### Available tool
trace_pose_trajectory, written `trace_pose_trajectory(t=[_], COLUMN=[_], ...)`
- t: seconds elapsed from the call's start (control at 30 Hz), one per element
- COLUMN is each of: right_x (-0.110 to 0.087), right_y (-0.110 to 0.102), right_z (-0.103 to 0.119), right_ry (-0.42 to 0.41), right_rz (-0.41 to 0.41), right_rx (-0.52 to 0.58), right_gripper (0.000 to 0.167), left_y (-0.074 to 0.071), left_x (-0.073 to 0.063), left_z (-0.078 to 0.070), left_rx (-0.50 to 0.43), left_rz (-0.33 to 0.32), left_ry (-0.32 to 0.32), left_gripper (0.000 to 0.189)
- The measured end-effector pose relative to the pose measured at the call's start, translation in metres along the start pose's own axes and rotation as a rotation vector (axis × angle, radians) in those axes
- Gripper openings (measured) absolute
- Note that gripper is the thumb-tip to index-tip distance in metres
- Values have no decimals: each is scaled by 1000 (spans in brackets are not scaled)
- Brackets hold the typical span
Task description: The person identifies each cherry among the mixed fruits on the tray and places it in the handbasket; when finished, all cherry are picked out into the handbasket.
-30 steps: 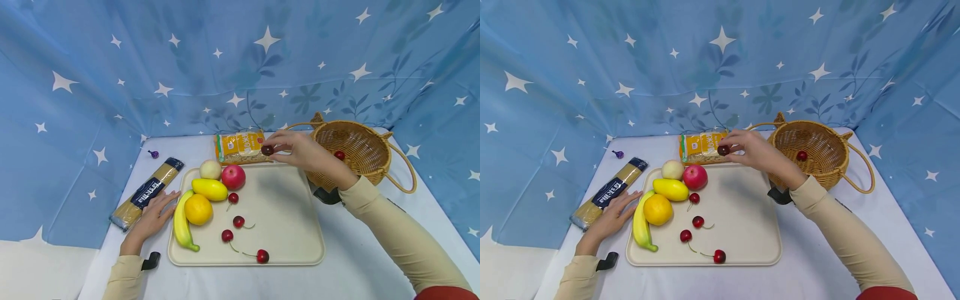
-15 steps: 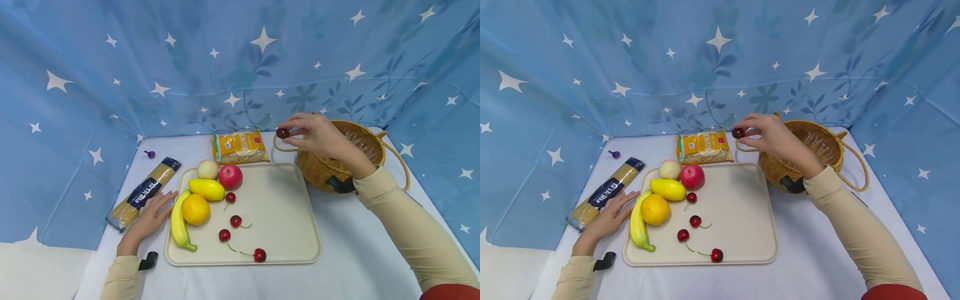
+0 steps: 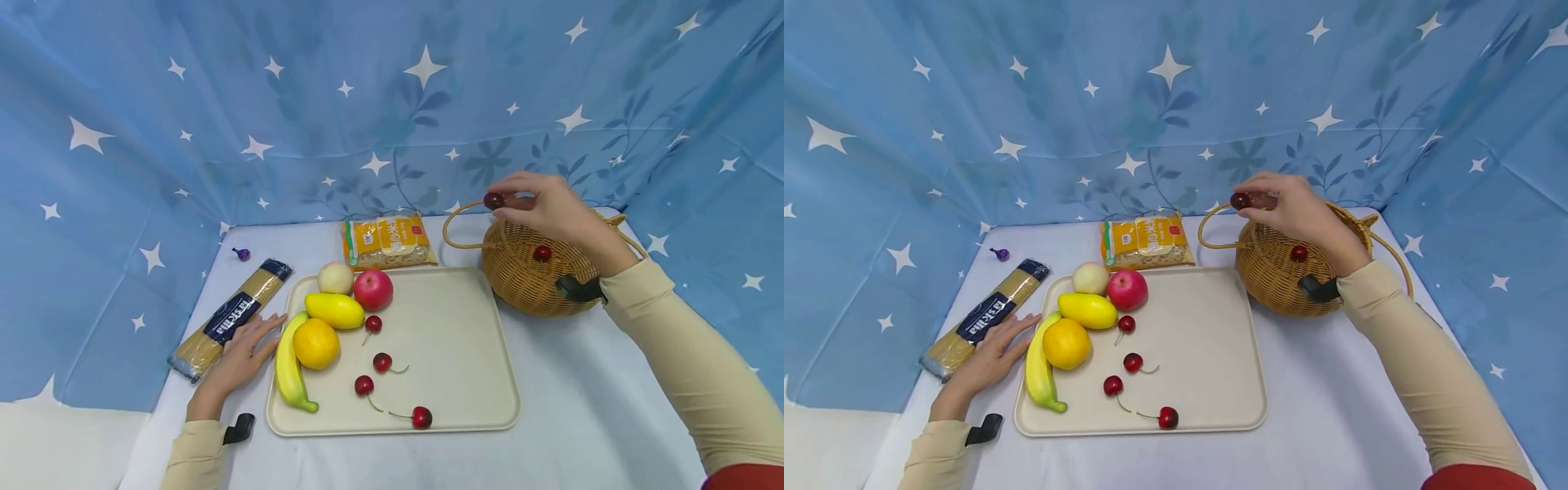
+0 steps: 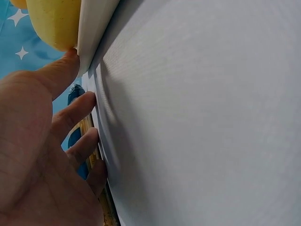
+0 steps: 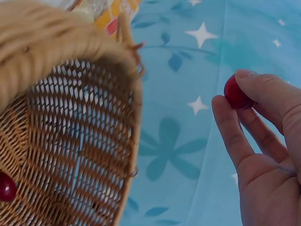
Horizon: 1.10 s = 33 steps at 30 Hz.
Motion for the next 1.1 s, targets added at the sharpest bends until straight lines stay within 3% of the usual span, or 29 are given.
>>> trace_pose_trajectory(t=[0.37,0.7,0.87,1.1], right_x=[2,-1,-1,5], right_y=[-21,-28,-22,-13], right_z=[-51,-88,-100,-112], right_ry=[115,229,245,260], right_rz=[-7,115,215,293], right_rx=[-36,-198,-202,-183], right_gripper=[40,37,37,38], left_y=[-2,0,-1,0], left_x=[-2,-2,-3,-2], left_z=[-1,2,1,1], left_rx=[-8,-8,-13,-15], left_rz=[-16,-6,-6,-7], left_ry=[13,1,0,1], left_gripper=[48,48,48,48])
Point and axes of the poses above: each hand's wrist, its own x-axis towards the middle knuckle, its own y-axis out of the palm, z = x × y, the point moved 9 cm from there along x, towards the middle knuckle, and after that the axes turned 7 degrees about y, right-handed, at the moved point
